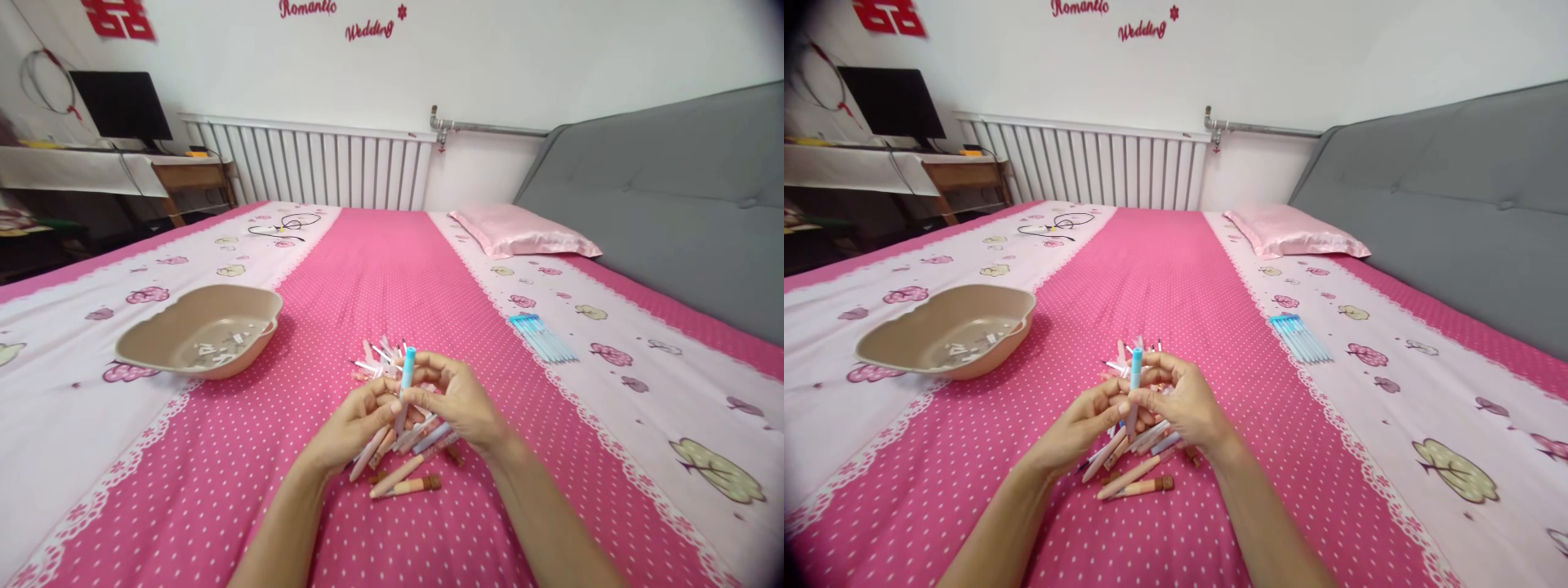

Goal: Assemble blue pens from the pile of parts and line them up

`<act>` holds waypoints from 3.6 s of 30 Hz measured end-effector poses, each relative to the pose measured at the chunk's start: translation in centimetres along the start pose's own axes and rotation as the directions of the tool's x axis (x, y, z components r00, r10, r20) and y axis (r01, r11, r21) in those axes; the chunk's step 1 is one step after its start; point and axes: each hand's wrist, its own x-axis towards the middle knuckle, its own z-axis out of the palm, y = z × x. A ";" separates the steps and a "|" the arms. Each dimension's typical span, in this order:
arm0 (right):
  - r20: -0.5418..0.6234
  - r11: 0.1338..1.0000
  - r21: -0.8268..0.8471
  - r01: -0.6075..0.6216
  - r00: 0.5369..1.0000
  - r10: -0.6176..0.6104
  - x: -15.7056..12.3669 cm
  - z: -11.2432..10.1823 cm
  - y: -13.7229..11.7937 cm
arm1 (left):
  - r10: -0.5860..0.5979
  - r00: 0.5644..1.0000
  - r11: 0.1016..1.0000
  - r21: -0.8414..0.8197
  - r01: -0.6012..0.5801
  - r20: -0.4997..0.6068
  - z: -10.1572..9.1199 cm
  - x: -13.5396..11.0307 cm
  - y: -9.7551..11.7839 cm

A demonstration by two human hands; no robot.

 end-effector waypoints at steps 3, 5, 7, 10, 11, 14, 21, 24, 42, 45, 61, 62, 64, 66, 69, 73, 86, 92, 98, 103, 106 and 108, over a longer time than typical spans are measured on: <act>-0.038 0.998 -0.062 0.018 0.999 -0.020 0.0 0.1 0.0 | -0.037 0.999 0.999 0.032 0.037 0.008 0.0 0.0 0.2; -0.045 0.996 -0.087 0.036 0.998 -0.040 0.0 0.1 0.1 | -0.072 0.997 0.996 0.061 0.072 0.001 0.0 -0.1 0.2; -0.025 0.995 -0.092 0.049 0.998 -0.051 0.0 0.1 0.3 | -0.077 0.997 0.993 0.085 0.079 -0.018 -0.1 -0.1 0.2; 0.014 0.993 -0.114 0.037 0.999 -0.036 -0.2 0.2 0.5 | -0.072 0.997 0.992 0.101 0.076 -0.038 -0.3 -0.1 0.0; 0.021 0.992 -0.121 0.030 0.999 -0.027 -0.3 0.2 0.5 | -0.080 0.996 0.991 0.101 0.084 -0.043 -0.3 -0.1 -0.1; 0.082 0.999 -0.048 0.017 0.997 -0.013 -0.5 0.2 0.2 | -0.096 0.994 0.989 0.106 0.101 -0.051 -0.4 -0.1 -0.2; 0.235 0.965 0.239 -0.109 0.971 0.052 -0.4 -0.3 0.1 | -0.059 0.998 0.998 0.032 0.058 0.038 0.1 0.0 0.6; 0.166 0.976 0.197 -0.092 0.984 0.059 -0.3 -0.3 0.4 | -0.046 0.997 0.999 0.011 0.046 0.063 0.1 0.0 0.5; -0.089 0.997 -0.070 0.038 0.995 -0.044 -0.1 1.0 0.8 | 0.109 0.920 0.984 0.172 -0.046 -0.377 0.4 1.0 -0.8; -0.115 0.999 0.036 0.007 0.993 -0.003 -0.1 0.8 0.8 | 0.059 0.963 0.985 0.169 -0.014 -0.263 0.5 0.7 -0.3; -0.254 0.987 0.159 0.028 0.967 0.013 0.3 0.1 0.8 | -0.114 0.985 0.993 0.026 0.118 -0.132 1.0 1.4 -1.7; -0.261 0.989 0.145 0.015 0.965 0.024 0.3 -0.1 0.8 | -0.121 0.977 0.992 0.015 0.125 -0.177 0.8 1.4 -1.5; -0.237 0.994 0.095 -0.050 0.969 0.071 0.3 -0.6 1.0 | -0.112 0.951 0.993 -0.010 0.114 -0.286 0.3 1.5 -1.3; -0.145 0.989 -0.018 -0.147 0.979 0.143 0.3 -1.2 1.2 | -0.103 0.915 0.994 -0.060 0.086 -0.391 -0.3 1.4 -1.0; -0.042 0.924 -0.316 -0.217 0.976 0.214 0.1 -1.7 1.4 | -0.129 0.864 0.985 -0.164 0.054 -0.487 -1.0 1.3 -0.9; -0.097 0.834 -0.518 -0.192 0.981 0.165 -0.3 -1.4 1.4 | -0.127 0.847 0.975 -0.220 0.012 -0.517 -1.1 1.2 -0.9; 0.043 0.950 -0.200 -0.241 0.966 0.254 -0.1 1.0 2.6 | 0.026 0.895 0.986 -0.138 -0.097 -0.445 -0.2 1.1 -0.4; 0.063 0.977 -0.135 -0.167 0.982 0.177 0.2 1.1 2.9 | 0.029 0.936 0.999 -0.006 -0.033 -0.352 0.2 1.0 -0.4; 0.061 0.949 -0.238 -0.208 0.972 0.228 -0.2 0.6 2.0 | 0.042 0.922 0.999 0.026 -0.034 -0.384 0.0 1.2 -0.7; -0.147 0.960 -0.278 -0.009 0.989 -0.034 -0.1 -0.4 1.3 | 0.070 0.937 0.995 0.097 -0.039 -0.342 -0.2 1.4 -0.8; -0.151 0.927 -0.348 0.138 0.968 -0.201 -0.1 -0.5 1.2 | 0.056 0.967 0.987 0.158 -0.017 -0.248 0.0 1.3 -0.8; -0.115 0.895 -0.405 0.188 0.960 -0.254 0.0 -0.3 1.2 | 0.054 0.978 0.981 0.193 -0.014 -0.203 0.2 1.2 -0.7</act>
